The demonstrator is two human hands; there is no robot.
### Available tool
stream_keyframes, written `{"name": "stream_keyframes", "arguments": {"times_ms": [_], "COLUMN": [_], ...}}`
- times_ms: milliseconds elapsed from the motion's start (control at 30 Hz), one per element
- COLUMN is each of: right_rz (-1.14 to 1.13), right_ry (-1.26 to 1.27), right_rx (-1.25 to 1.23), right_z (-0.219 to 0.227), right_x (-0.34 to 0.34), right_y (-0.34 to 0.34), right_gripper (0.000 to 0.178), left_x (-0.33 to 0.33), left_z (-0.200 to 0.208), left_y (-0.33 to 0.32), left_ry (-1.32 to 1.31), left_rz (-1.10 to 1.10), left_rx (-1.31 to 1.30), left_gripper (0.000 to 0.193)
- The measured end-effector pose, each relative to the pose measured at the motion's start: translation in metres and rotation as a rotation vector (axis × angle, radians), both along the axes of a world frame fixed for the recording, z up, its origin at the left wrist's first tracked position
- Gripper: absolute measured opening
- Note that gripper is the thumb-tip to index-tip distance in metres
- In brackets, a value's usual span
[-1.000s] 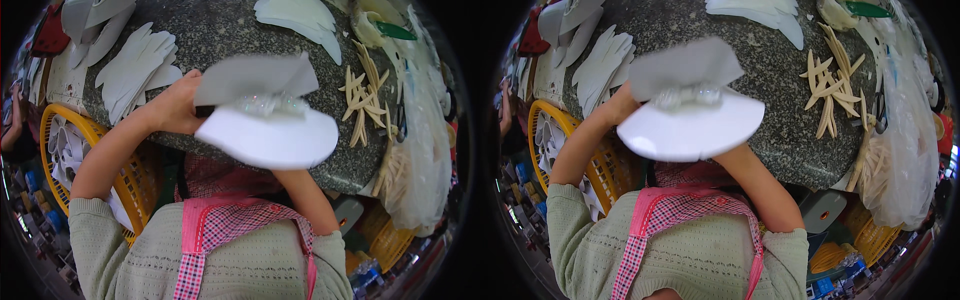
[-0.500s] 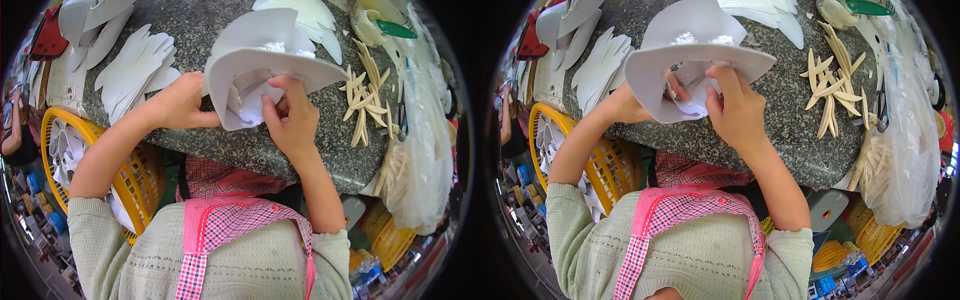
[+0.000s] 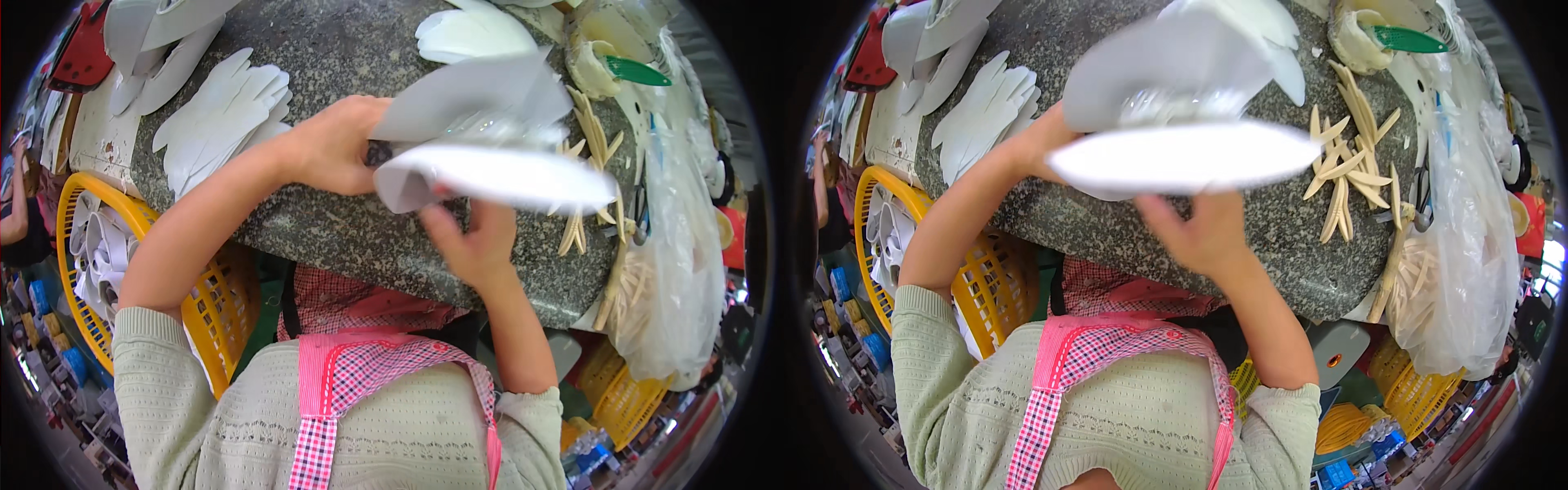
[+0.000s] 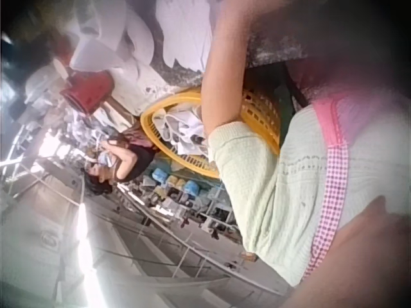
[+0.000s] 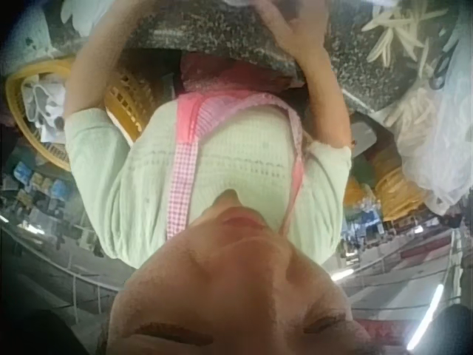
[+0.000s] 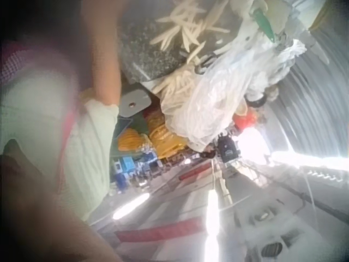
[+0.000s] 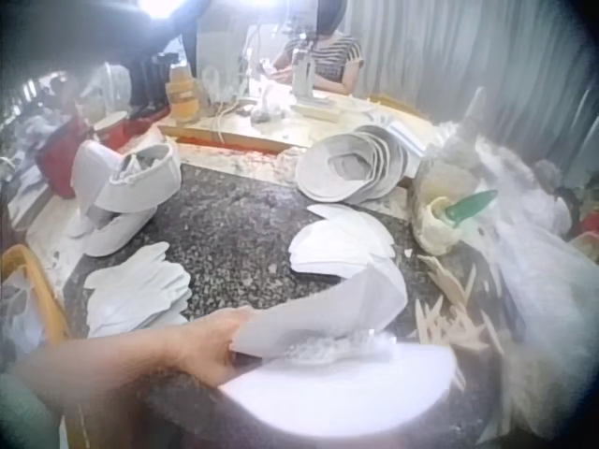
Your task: The person assembles shoe uppers by folding, fitting, and pressing shoe lining and upper pieces together by hand, shaping the assembled shoe components on the workbench.
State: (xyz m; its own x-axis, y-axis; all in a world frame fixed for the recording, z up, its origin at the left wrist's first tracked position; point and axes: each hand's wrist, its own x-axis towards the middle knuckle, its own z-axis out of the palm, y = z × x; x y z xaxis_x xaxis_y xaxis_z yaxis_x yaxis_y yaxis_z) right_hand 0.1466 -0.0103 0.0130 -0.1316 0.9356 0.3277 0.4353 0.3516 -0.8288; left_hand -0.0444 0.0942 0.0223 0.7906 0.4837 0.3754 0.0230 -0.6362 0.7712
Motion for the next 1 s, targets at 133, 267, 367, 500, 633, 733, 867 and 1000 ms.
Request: {"name": "stream_keyframes", "arguments": {"times_ms": [133, 267, 367, 500, 633, 733, 867, 1000], "right_rz": [0.052, 0.187, 0.178, 0.347, 0.31, 0.22, 0.063, 0.093], "right_ry": [-0.031, -0.311, -0.502, -0.645, -0.646, -0.684, -0.698, -0.606], "right_rx": [-0.168, -0.101, 0.126, 0.132, 0.247, 0.166, 0.172, 0.577], "right_z": [-0.002, -0.007, -0.006, 0.012, 0.022, 0.011, 0.005, -0.013], "right_x": [0.012, 0.02, 0.019, 0.008, -0.006, -0.016, -0.026, -0.017], "right_y": [0.016, 0.014, 0.013, 0.026, 0.028, 0.016, 0.012, 0.02], "right_gripper": [0.032, 0.029, 0.03, 0.026, 0.021, 0.024, 0.023, 0.013], "left_x": [-0.015, -0.03, -0.04, 0.007, -0.013, -0.02, -0.029, -0.033], "left_z": [-0.006, 0.005, 0.04, 0.062, 0.029, 0.007, 0.0, -0.009], "left_y": [0.001, -0.009, -0.035, -0.091, -0.089, -0.103, -0.108, -0.115], "left_ry": [0.168, -0.066, -0.079, 0.587, 0.639, 0.593, 0.578, 0.602], "left_rz": [0.06, 0.561, 0.66, -0.035, 0.192, 0.293, 0.375, 0.421], "left_rx": [-0.15, -0.074, 0.613, 0.671, 0.972, 1.079, 1.058, 0.996], "left_gripper": [0.039, 0.036, 0.023, 0.013, 0.019, 0.03, 0.035, 0.036]}}
